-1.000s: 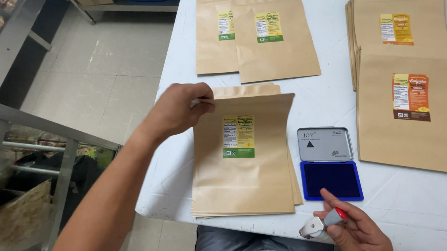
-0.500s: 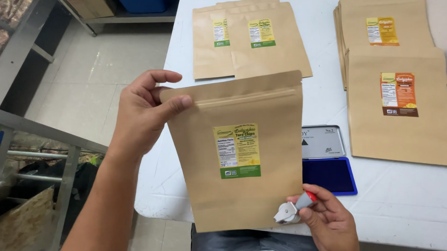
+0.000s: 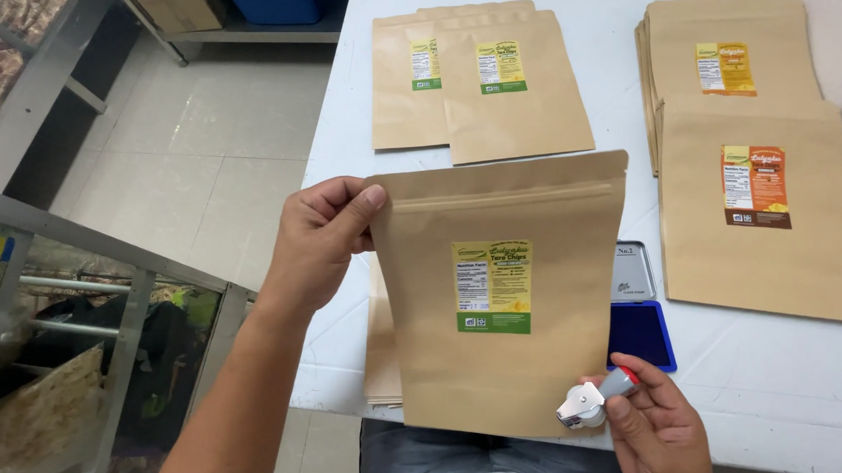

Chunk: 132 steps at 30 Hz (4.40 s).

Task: Using a manual date stamper and an ink pad to mark batch codes or dates on product bags.

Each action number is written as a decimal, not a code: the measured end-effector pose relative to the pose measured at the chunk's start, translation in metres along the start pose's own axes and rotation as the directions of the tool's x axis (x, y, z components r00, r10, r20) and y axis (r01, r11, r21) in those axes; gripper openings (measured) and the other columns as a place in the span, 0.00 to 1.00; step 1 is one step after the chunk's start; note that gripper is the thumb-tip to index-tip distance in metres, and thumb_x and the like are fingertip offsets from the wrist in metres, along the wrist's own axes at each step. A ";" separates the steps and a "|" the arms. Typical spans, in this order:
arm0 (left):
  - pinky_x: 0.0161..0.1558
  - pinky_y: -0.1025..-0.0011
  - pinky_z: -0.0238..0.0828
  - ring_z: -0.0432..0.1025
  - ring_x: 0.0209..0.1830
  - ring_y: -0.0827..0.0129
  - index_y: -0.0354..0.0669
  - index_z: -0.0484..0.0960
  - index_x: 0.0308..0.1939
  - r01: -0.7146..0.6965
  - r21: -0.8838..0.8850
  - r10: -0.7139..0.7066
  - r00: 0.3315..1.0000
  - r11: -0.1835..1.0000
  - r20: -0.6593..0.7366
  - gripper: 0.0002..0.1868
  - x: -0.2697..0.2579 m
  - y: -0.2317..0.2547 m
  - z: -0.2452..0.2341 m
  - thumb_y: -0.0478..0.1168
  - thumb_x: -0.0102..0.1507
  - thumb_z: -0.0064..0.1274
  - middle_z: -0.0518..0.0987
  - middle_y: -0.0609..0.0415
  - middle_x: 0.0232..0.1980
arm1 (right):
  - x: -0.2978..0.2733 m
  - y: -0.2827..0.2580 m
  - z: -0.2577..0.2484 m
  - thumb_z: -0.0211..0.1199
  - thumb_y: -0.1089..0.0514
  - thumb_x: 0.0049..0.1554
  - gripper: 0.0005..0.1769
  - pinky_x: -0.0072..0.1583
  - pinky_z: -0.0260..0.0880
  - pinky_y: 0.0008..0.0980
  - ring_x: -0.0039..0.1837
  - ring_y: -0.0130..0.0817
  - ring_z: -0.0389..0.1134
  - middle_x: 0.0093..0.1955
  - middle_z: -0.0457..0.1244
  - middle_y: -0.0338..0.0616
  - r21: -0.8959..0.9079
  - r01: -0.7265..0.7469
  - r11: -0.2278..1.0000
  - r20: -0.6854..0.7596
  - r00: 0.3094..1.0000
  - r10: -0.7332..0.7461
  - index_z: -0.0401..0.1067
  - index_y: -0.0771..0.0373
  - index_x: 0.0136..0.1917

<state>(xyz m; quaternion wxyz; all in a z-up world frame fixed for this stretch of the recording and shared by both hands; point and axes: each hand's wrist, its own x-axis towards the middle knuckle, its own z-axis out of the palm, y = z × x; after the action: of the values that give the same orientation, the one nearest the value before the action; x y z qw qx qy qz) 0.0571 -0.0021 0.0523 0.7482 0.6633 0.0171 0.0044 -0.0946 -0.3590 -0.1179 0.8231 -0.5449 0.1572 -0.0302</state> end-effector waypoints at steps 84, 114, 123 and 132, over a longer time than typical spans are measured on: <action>0.58 0.71 0.73 0.76 0.52 0.67 0.39 0.80 0.62 -0.039 0.668 0.216 0.959 0.743 -0.183 0.20 -0.069 -0.106 -0.032 0.38 0.65 0.58 0.82 0.49 0.61 | 0.054 -0.063 0.014 0.66 0.74 0.64 0.18 0.67 0.73 0.44 0.60 0.51 0.70 0.59 0.69 0.61 -0.701 0.707 0.095 0.572 0.636 -0.518 0.70 0.79 0.66; 0.73 0.54 0.66 0.67 0.74 0.43 0.29 0.72 0.64 -0.310 0.557 0.385 0.923 0.771 -0.020 0.21 -0.130 -0.139 -0.007 0.37 0.69 0.52 0.72 0.37 0.71 | 0.098 -0.013 0.196 0.65 0.73 0.64 0.23 0.65 0.73 0.37 0.59 0.40 0.69 0.61 0.69 0.50 -0.405 0.883 0.237 0.822 0.465 -0.328 0.66 0.66 0.70; 0.73 0.53 0.67 0.67 0.73 0.43 0.28 0.73 0.63 -0.313 0.550 0.390 0.920 0.774 -0.025 0.20 -0.130 -0.136 -0.008 0.36 0.69 0.52 0.73 0.37 0.70 | 0.098 -0.011 0.198 0.64 0.73 0.64 0.22 0.65 0.72 0.39 0.59 0.43 0.69 0.60 0.69 0.51 -0.409 0.888 0.211 0.827 0.458 -0.327 0.66 0.67 0.70; 0.72 0.54 0.67 0.68 0.73 0.43 0.28 0.73 0.62 -0.305 0.565 0.385 0.923 0.766 -0.024 0.20 -0.129 -0.136 -0.008 0.38 0.69 0.51 0.73 0.37 0.69 | 0.098 -0.005 0.199 0.63 0.73 0.64 0.21 0.66 0.72 0.43 0.60 0.49 0.70 0.61 0.67 0.54 -0.387 0.901 0.197 0.839 0.433 -0.330 0.66 0.69 0.69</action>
<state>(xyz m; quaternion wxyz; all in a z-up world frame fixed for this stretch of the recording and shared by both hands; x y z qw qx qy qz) -0.0744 -0.0143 -0.0815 0.5081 0.8400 -0.0530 0.1827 0.0573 -0.2065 -0.0648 0.3677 -0.8441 -0.3652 -0.1375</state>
